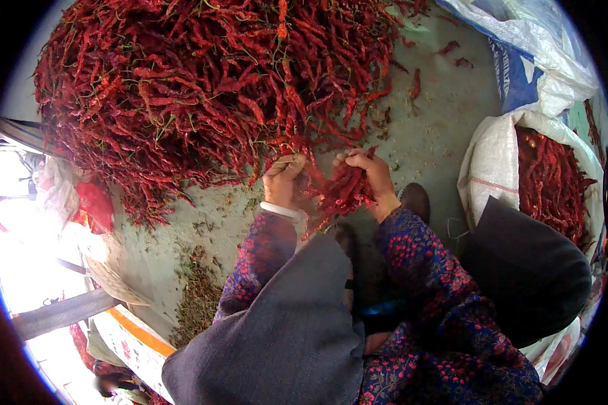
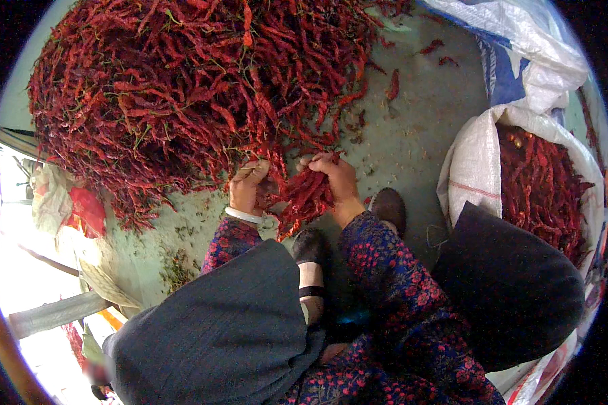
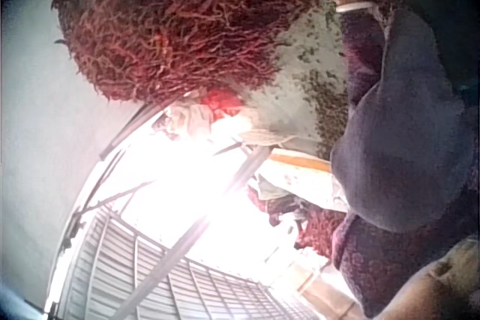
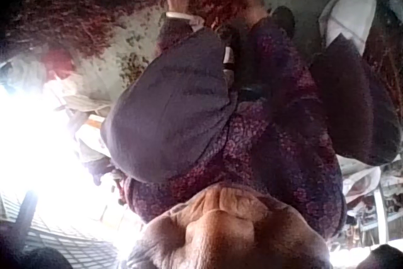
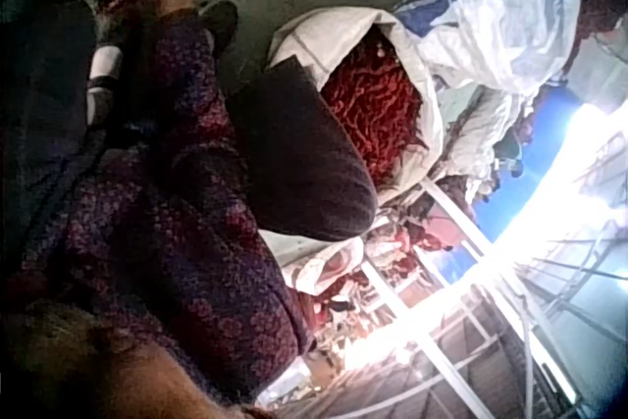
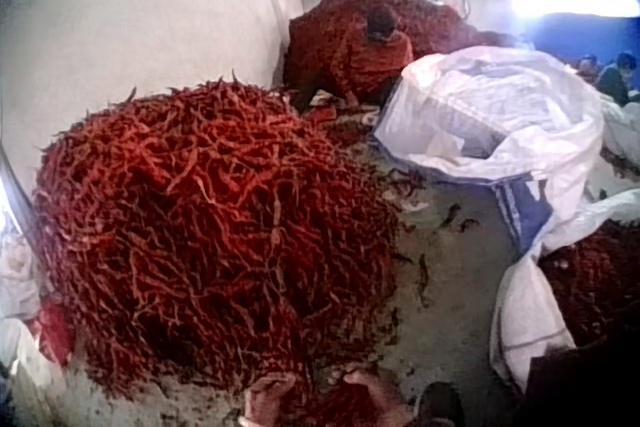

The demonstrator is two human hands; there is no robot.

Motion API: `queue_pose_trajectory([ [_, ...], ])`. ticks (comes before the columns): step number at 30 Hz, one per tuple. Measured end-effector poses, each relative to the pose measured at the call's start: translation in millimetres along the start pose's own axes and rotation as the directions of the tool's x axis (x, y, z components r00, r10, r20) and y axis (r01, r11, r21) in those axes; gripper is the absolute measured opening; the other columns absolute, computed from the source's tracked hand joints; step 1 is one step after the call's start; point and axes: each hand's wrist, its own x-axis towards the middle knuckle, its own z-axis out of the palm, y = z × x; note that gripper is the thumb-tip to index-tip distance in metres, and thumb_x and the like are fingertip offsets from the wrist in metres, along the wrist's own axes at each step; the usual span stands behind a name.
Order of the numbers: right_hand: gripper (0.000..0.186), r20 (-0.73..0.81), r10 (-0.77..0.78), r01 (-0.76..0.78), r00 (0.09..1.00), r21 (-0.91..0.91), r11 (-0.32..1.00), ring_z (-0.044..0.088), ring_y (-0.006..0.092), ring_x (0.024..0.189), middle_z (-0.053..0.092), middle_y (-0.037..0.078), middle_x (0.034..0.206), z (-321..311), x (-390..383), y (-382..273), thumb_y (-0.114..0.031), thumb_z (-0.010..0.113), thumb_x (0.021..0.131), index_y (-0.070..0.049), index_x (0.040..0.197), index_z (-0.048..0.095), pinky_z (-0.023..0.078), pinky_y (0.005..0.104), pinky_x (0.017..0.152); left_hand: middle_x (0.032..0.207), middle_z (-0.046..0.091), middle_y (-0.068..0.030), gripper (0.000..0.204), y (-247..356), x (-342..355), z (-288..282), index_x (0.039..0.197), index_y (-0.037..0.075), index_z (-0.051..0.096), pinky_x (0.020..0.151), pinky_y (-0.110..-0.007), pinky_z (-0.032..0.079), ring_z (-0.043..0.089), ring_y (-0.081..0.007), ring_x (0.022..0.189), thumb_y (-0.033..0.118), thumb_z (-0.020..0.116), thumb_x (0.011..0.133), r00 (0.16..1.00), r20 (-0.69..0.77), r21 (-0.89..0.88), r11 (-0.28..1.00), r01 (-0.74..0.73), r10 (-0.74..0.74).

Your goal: The person sits on the floor and removes stems from dried red chili peppers by hand. They pick peppers from a large pile, pull off the stems, and place the de-stemmed peppers into a nearby sack.

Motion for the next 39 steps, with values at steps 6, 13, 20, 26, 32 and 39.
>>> queue_pose_trajectory([
  [6,0.008,0.029,0.025,-0.013,0.999,-0.362,0.932,0.056,0.0138,0.066,0.06,0.007,0.077,6.7,-3.5,2.5,-0.006,0.06,0.07,-0.002,0.076,0.057,0.045,0.0257,0.063,0.069,0.056,-0.0044,0.013,1.4,-6.4,10.6,0.086,0.002,0.057,0.049,-0.024,0.041,0.051,-0.0116,0.057,0.01,0.059,0.076,0.989,0.145,-0.049,0.998,0.043,-0.035],
  [13,0.018,0.108,0.107,-0.044,0.988,-0.473,0.88,0.055,0.0101,0.071,0.06,0.002,0.078,13.3,-5.2,5.4,-0.01,0.068,0.068,-0.001,0.083,0.062,0.044,0.0238,0.065,0.074,0.058,-0.0047,0.009,-12.2,-1.7,10.0,0.082,-0.001,0.057,0.056,-0.023,0.043,0.053,-0.0114,0.062,0.006,0.059,0.076,0.984,0.176,-0.099,0.995,0.008,0.01],
  [20,0.02,0.111,0.052,0.019,0.992,-0.557,0.83,0.053,0.008,0.068,0.059,0.0,0.075,14.5,-8.7,7.2,-0.013,0.07,0.066,-0.001,0.08,0.062,0.043,0.0236,0.062,0.076,0.06,-0.0067,0.006,-6.7,-6.8,15.6,0.078,0.0,0.058,0.062,-0.025,0.044,0.055,-0.0116,0.068,0.006,0.058,0.076,0.988,0.152,0.071,0.996,-0.051,0.04],
  [26,0.017,0.159,0.031,0.098,0.987,-0.735,0.67,0.052,0.0083,0.061,0.058,0.003,0.064,12.7,-8.7,8.5,-0.014,0.068,0.063,0.0,0.071,0.062,0.042,0.0253,0.058,0.078,0.06,-0.0061,0.009,-1.5,-9.1,2.8,0.08,0.0,0.057,0.061,-0.026,0.044,0.055,-0.012,0.07,0.006,0.059,0.074,0.983,0.155,0.13,0.989,0.077,-0.097],
  [32,0.022,0.127,-0.024,0.125,0.992,-0.888,0.443,0.053,0.0109,0.059,0.058,0.008,0.06,3.1,-5.5,21.5,-0.02,0.066,0.061,0.0,0.068,0.061,0.042,0.0287,0.055,0.067,0.053,-0.0079,0.009,-10.5,-9.2,19.1,0.071,0.004,0.053,0.055,-0.035,0.042,0.053,-0.0265,0.063,0.001,0.058,0.064,0.495,0.537,0.757,-0.131,-0.641,0.683],
  [39,0.014,0.1,0.016,0.054,0.995,-0.658,0.751,0.055,0.0132,0.064,0.059,0.007,0.069,5.8,-5.3,-4.7,-0.011,0.062,0.067,0.001,0.072,0.059,0.042,0.0259,0.06,0.064,0.054,-0.0056,0.008,6.2,7.2,-17.8,0.072,-0.001,0.056,0.048,-0.029,0.041,0.053,-0.0189,0.056,0.005,0.06,0.068,0.954,0.084,0.719,0.645,-0.258,0.288],
])
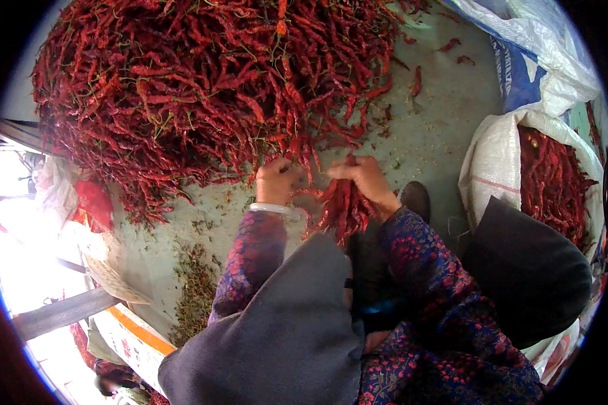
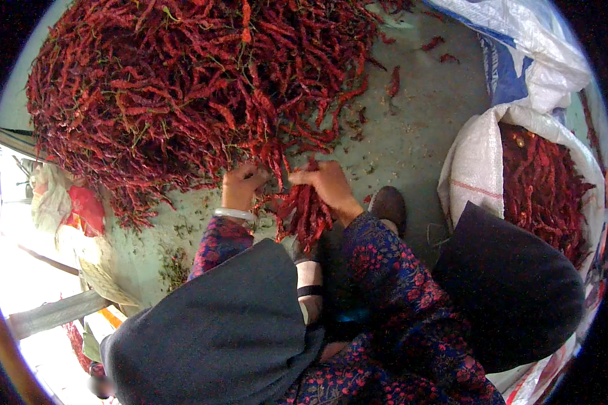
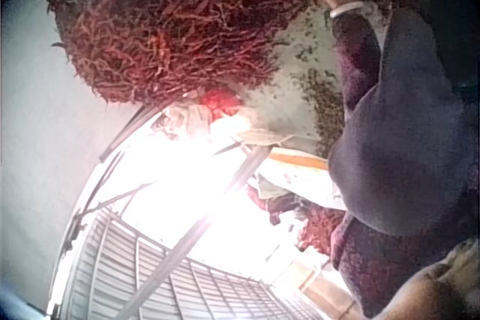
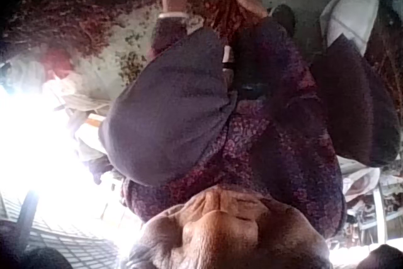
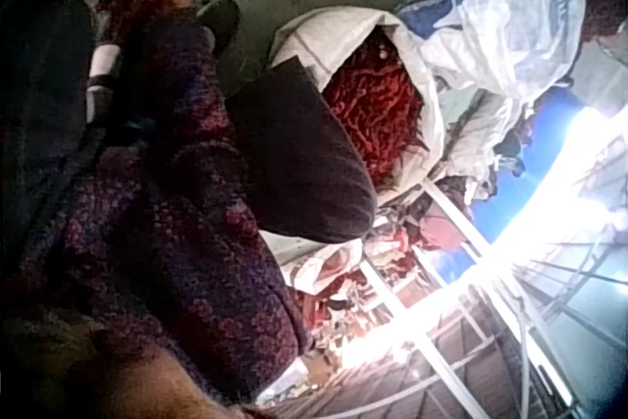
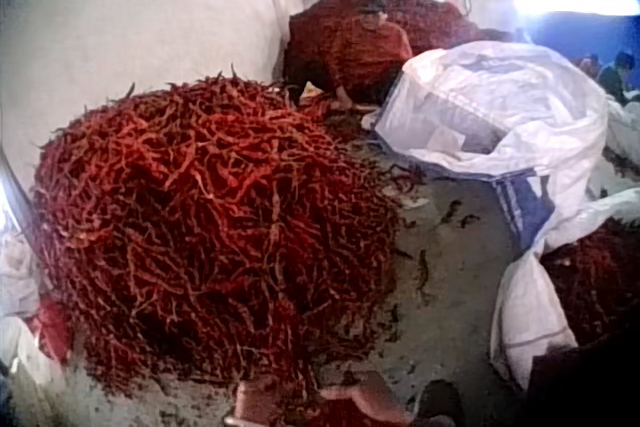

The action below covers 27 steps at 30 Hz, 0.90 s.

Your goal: The person sits on the floor and removes stems from dried red chili peppers by hand. They pick peppers from a large pile, pull off the stems, and place the de-stemmed peppers into a nearby sack.

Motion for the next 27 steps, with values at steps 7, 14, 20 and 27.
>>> queue_pose_trajectory([
  [7,0.012,0.052,0.055,-0.062,0.997,0.156,0.986,0.056,0.0123,0.065,0.059,0.005,0.072,0.1,-2.9,-8.5,-0.008,0.062,0.068,0.0,0.076,0.058,0.043,0.0235,0.062,0.068,0.052,-0.0053,0.01,-23.8,-7.0,-42.5,0.078,0.0,0.056,0.044,-0.024,0.035,0.048,-0.0123,0.058,0.01,0.055,0.077,0.931,0.303,-0.661,0.66,0.358,-0.202],
  [14,0.012,0.091,0.016,-0.022,0.996,0.068,0.997,0.052,0.0097,0.067,0.057,0.002,0.07,9.5,-5.3,-13.9,-0.01,0.065,0.067,-0.002,0.073,0.058,0.04,0.0229,0.065,0.053,0.051,-0.0034,0.023,-53.4,3.6,-32.4,0.078,-0.002,0.055,0.037,-0.025,0.034,0.044,-0.0107,0.04,0.018,0.064,0.073,0.994,-0.054,0.171,0.98,0.105,-0.097],
  [20,0.018,0.118,0.04,-0.021,0.992,-0.161,0.987,0.05,0.0092,0.067,0.056,0.001,0.068,13.4,-4.6,-5.7,-0.013,0.068,0.065,-0.001,0.071,0.056,0.039,0.0229,0.065,0.061,0.057,-0.0106,0.014,-34.8,5.5,-9.2,0.077,0.002,0.058,0.051,-0.03,0.043,0.052,-0.0167,0.05,0.012,0.062,0.07,0.914,-0.4,0.035,0.998,-0.059,0.068],
  [27,0.019,0.103,0.035,-0.007,0.994,-0.261,0.965,0.05,0.0102,0.068,0.055,0.002,0.069,13.9,-4.5,-8.9,-0.012,0.068,0.063,-0.001,0.072,0.057,0.038,0.0229,0.066,0.057,0.053,-0.0028,0.012,-17.8,-1.7,-16.3,0.081,0.0,0.058,0.045,-0.024,0.038,0.048,-0.0104,0.049,0.011,0.059,0.075,0.952,-0.275,-0.253,0.965,0.067,-0.138],
])
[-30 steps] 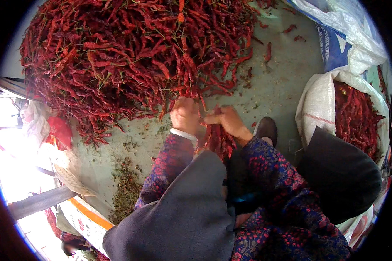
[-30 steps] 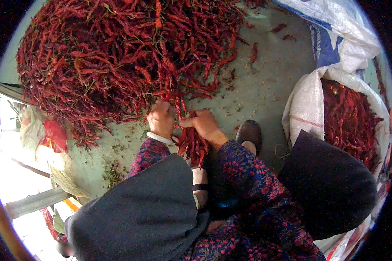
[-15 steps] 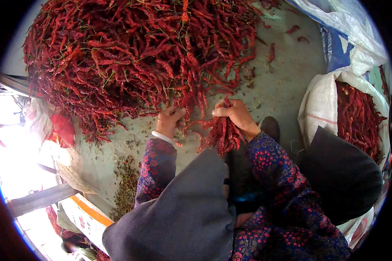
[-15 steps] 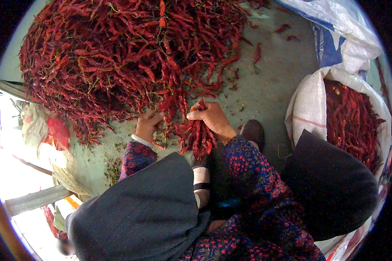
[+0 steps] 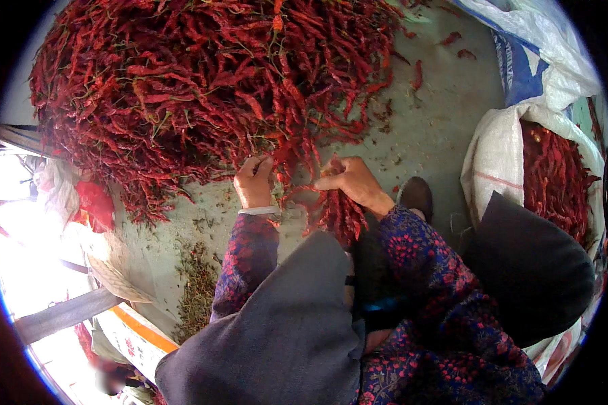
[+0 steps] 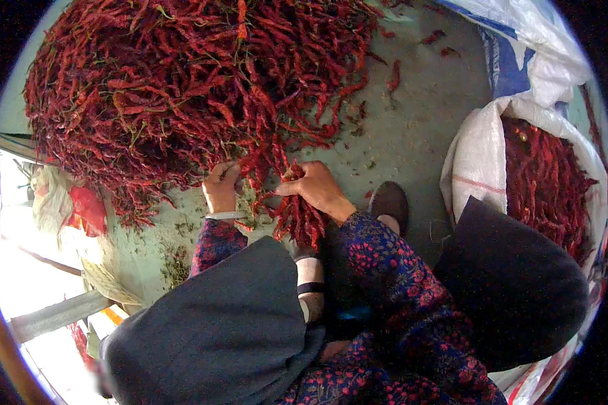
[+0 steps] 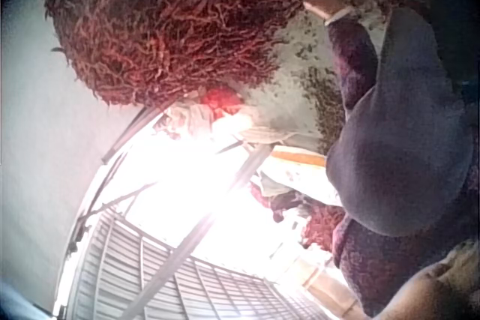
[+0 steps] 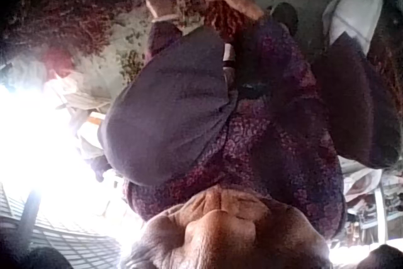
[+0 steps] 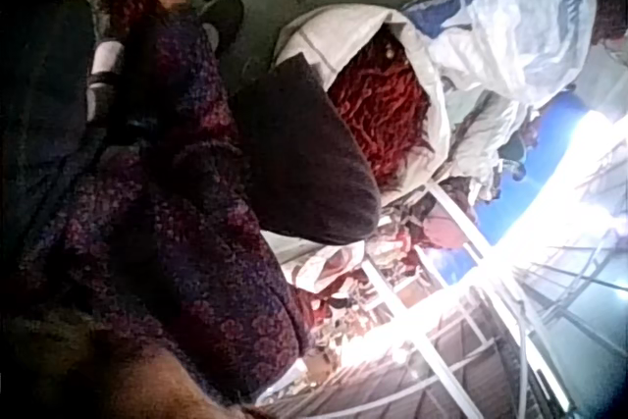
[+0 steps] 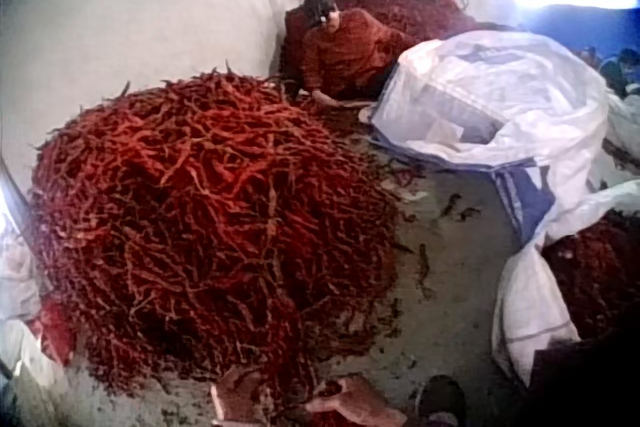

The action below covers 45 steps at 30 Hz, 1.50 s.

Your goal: The person sits on the floor and removes stems from dried red chili peppers by hand. They pick peppers from a large pile, pull off the stems, and place the de-stemmed peppers into a nearby sack.

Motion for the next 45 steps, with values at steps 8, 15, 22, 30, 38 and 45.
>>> queue_pose_trajectory([
  [8,0.015,0.004,-0.186,0.184,0.983,0.124,0.975,0.048,0.0077,0.067,0.054,-0.001,0.07,-0.2,3.0,5.8,-0.01,0.067,0.064,-0.002,0.072,0.057,0.037,0.0218,0.065,0.07,0.052,-0.0062,0.014,19.2,-19.1,-11.5,0.09,-0.002,0.053,0.046,-0.026,0.038,0.049,-0.0148,0.057,0.009,0.052,0.08,0.971,0.157,-0.633,0.737,0.239,-0.18],
  [15,0.012,-0.021,-0.266,0.265,0.964,0.169,0.949,0.046,0.0059,0.065,0.051,-0.003,0.068,-0.1,-4.0,-5.9,-0.007,0.065,0.065,-0.003,0.072,0.056,0.037,0.0214,0.063,0.071,0.056,-0.0082,0.016,20.6,-24.0,-10.6,0.094,-0.001,0.052,0.049,-0.025,0.041,0.052,-0.0152,0.058,0.007,0.05,0.08,0.95,0.279,-0.645,0.706,0.292,-0.138],
  [22,0.016,-0.075,-0.326,0.322,0.943,-0.055,0.945,0.052,0.0123,0.066,0.056,0.005,0.07,10.6,-14.9,-24.8,-0.011,0.065,0.065,-0.004,0.077,0.056,0.041,0.0253,0.063,0.068,0.057,-0.0066,0.012,32.2,-31.0,-6.5,0.09,0.0,0.053,0.043,-0.021,0.038,0.051,-0.0093,0.053,0.004,0.048,0.079,0.98,0.19,-0.123,0.992,-0.027,0.05],
  [30,0.021,-0.009,-0.546,0.48,0.838,-0.464,0.744,0.055,0.0286,0.074,0.057,0.013,0.078,17.0,-14.9,-22.9,-0.018,0.063,0.062,-0.006,0.079,0.056,0.043,0.0345,0.065,0.067,0.058,-0.0049,0.015,57.0,-40.6,-1.3,0.089,0.001,0.051,0.045,-0.026,0.043,0.056,-0.0094,0.058,-0.001,0.05,0.074,0.884,0.422,-0.136,0.978,-0.159,0.202],
  [38,0.021,-0.132,-0.387,0.33,0.913,-0.322,0.888,0.056,0.0295,0.067,0.058,0.014,0.071,19.9,-7.2,-4.7,-0.017,0.061,0.063,-0.005,0.08,0.059,0.044,0.0352,0.061,0.065,0.057,-0.0114,0.027,61.1,-49.1,19.1,0.087,0.006,0.05,0.047,-0.035,0.044,0.057,-0.0292,0.058,-0.002,0.052,0.061,0.566,0.475,0.393,0.412,-0.822,0.674],
  [45,0.023,0.281,-0.314,0.361,0.907,-0.137,0.922,0.058,0.0203,0.064,0.059,0.014,0.071,22.2,-17.0,-9.3,-0.023,0.06,0.066,-0.004,0.079,0.061,0.044,0.0289,0.06,0.058,0.048,-0.0019,0.013,48.9,-26.1,16.3,0.085,0.003,0.05,0.038,-0.018,0.027,0.041,-0.0064,0.046,0.001,0.047,0.073,0.971,0.24,-0.249,0.965,0.079,-0.018],
])
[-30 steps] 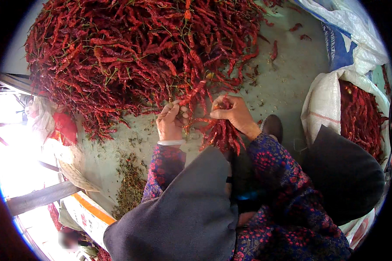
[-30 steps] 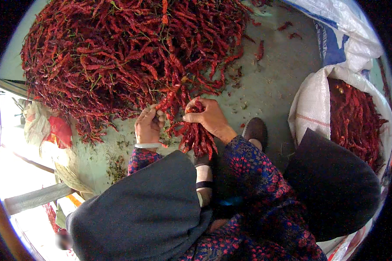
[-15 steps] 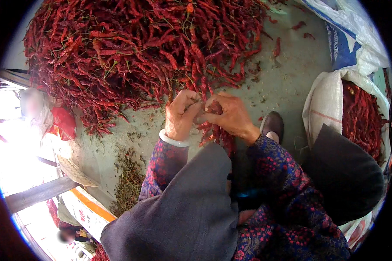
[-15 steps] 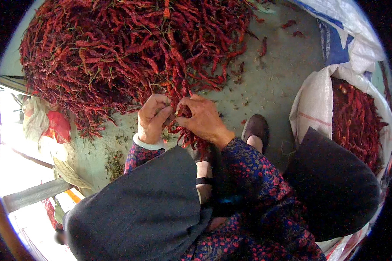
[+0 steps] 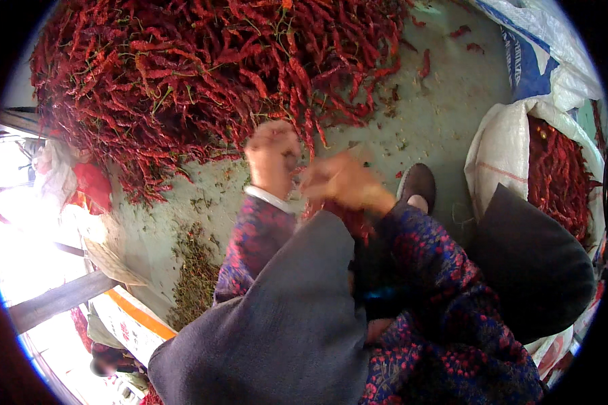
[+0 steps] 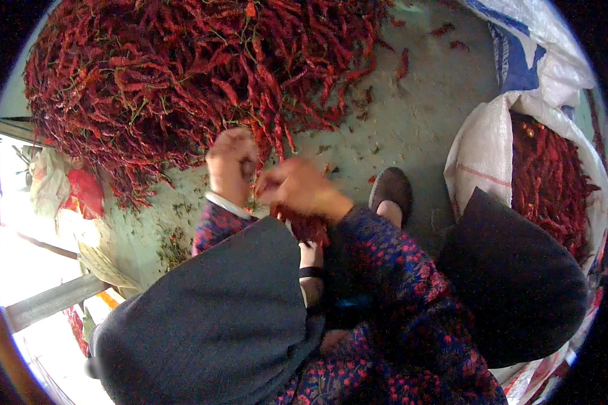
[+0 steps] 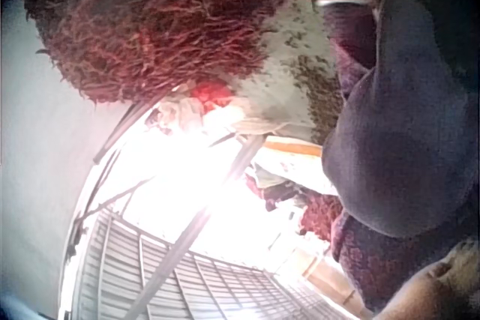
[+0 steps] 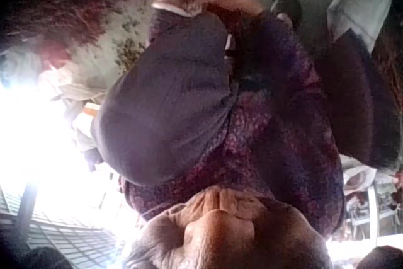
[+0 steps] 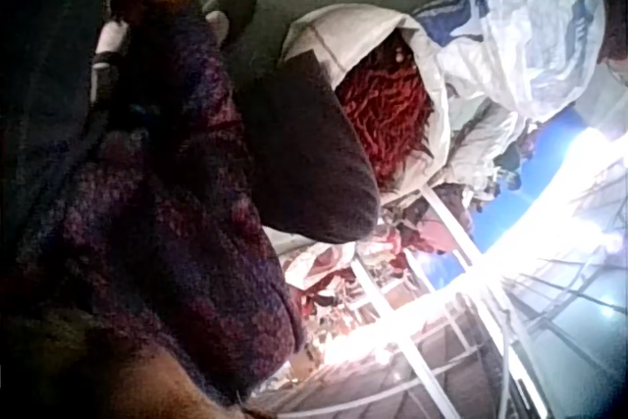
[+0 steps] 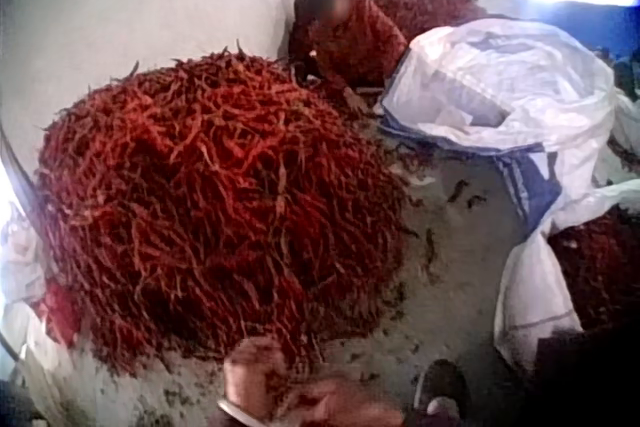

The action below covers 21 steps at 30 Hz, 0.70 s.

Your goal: The person sits on the floor and removes stems from dried red chili peppers by hand. They pick peppers from a large pile, pull off the stems, and place the de-stemmed peppers into a nearby sack.

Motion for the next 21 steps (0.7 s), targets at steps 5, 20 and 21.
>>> queue_pose_trajectory([
  [5,0.009,-0.183,0.186,-0.066,0.965,0.518,0.853,0.058,0.0147,0.064,0.06,0.005,0.071,-25.6,-1.8,-11.6,-0.01,0.06,0.07,-0.004,0.077,0.059,0.046,0.0264,0.061,0.062,0.047,-0.003,0.013,26.5,-9.2,-49.3,0.087,0.002,0.051,0.037,-0.019,0.024,0.038,-0.0077,0.043,0.006,0.048,0.075,0.993,0.025,-0.282,0.952,0.117,-0.114],
  [20,0.013,-0.225,0.133,0.184,0.965,0.946,0.267,0.055,0.0188,0.073,0.054,0.006,0.077,-47.9,2.1,30.7,-0.01,0.053,0.073,-0.002,0.084,0.05,0.046,0.0306,0.069,0.083,0.058,-0.0119,0.029,-26.3,-92.2,-186.1,0.095,0.012,0.056,0.066,-0.042,0.046,0.057,-0.0312,0.077,0.025,0.057,0.07,0.947,0.292,0.956,0.017,-0.293,-0.131],
  [21,0.013,-0.202,0.105,0.17,0.974,0.953,0.252,0.054,0.0192,0.074,0.053,0.006,0.077,-46.8,1.2,30.6,-0.009,0.053,0.073,-0.002,0.083,0.049,0.046,0.0309,0.071,0.083,0.058,-0.0118,0.027,-14.5,-71.2,-161.1,0.095,0.011,0.055,0.066,-0.042,0.045,0.056,-0.0301,0.079,0.026,0.056,0.072,0.967,0.251,0.968,0.031,-0.25,-0.035],
])
